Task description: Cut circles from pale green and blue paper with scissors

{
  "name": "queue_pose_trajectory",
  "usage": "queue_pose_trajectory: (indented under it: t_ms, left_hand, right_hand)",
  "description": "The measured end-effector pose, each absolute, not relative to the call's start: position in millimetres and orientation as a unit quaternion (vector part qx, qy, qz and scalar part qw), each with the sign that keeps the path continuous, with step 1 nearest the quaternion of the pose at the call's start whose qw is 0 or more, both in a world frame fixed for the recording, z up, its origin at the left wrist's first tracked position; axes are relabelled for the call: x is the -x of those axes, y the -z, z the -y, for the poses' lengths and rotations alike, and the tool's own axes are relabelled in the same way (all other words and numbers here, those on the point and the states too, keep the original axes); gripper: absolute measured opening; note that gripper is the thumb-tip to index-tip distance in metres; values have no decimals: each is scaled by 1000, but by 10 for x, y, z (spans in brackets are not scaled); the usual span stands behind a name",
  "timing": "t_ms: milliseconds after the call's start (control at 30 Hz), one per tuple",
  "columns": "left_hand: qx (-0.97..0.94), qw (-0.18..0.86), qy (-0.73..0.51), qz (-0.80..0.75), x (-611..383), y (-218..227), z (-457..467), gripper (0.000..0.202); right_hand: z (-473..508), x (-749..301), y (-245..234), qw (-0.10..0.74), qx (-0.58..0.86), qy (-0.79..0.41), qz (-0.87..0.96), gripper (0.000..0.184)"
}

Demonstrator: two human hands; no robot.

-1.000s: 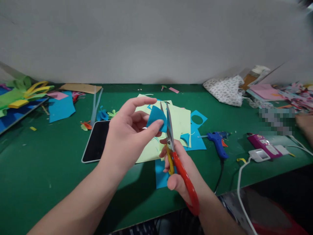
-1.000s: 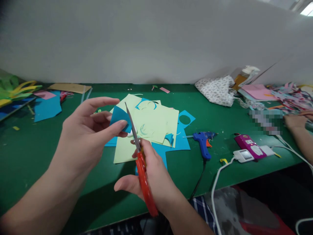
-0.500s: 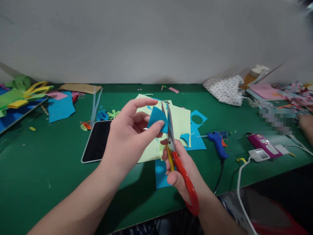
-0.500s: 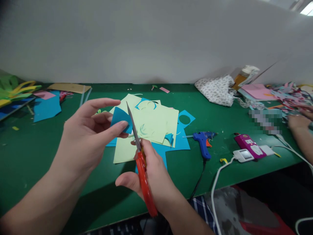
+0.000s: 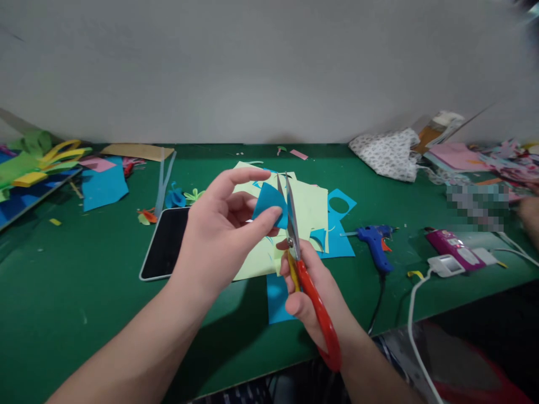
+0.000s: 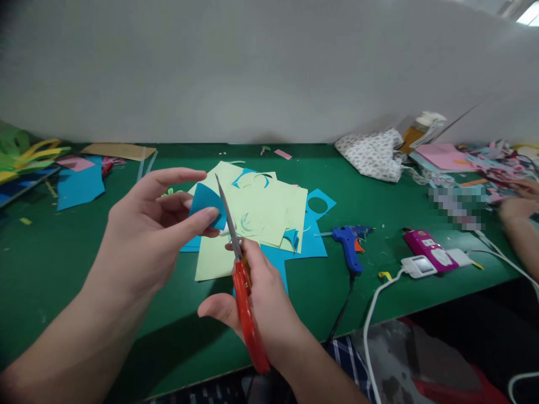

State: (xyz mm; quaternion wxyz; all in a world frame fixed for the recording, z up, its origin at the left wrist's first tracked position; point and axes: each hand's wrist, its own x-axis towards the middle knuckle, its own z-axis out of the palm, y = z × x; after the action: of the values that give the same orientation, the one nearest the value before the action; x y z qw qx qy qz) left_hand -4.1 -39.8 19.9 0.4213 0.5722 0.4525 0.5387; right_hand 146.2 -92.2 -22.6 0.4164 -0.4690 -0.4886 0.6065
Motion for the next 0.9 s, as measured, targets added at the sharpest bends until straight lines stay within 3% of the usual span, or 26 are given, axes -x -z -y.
queue_pose_trajectory:
  t_ms: [900]
  left_hand:
    - [-561,465,-548,-410,90,-211,347,38]
  right_hand:
    - [923,-1496,268,411,481,-578,515,88]
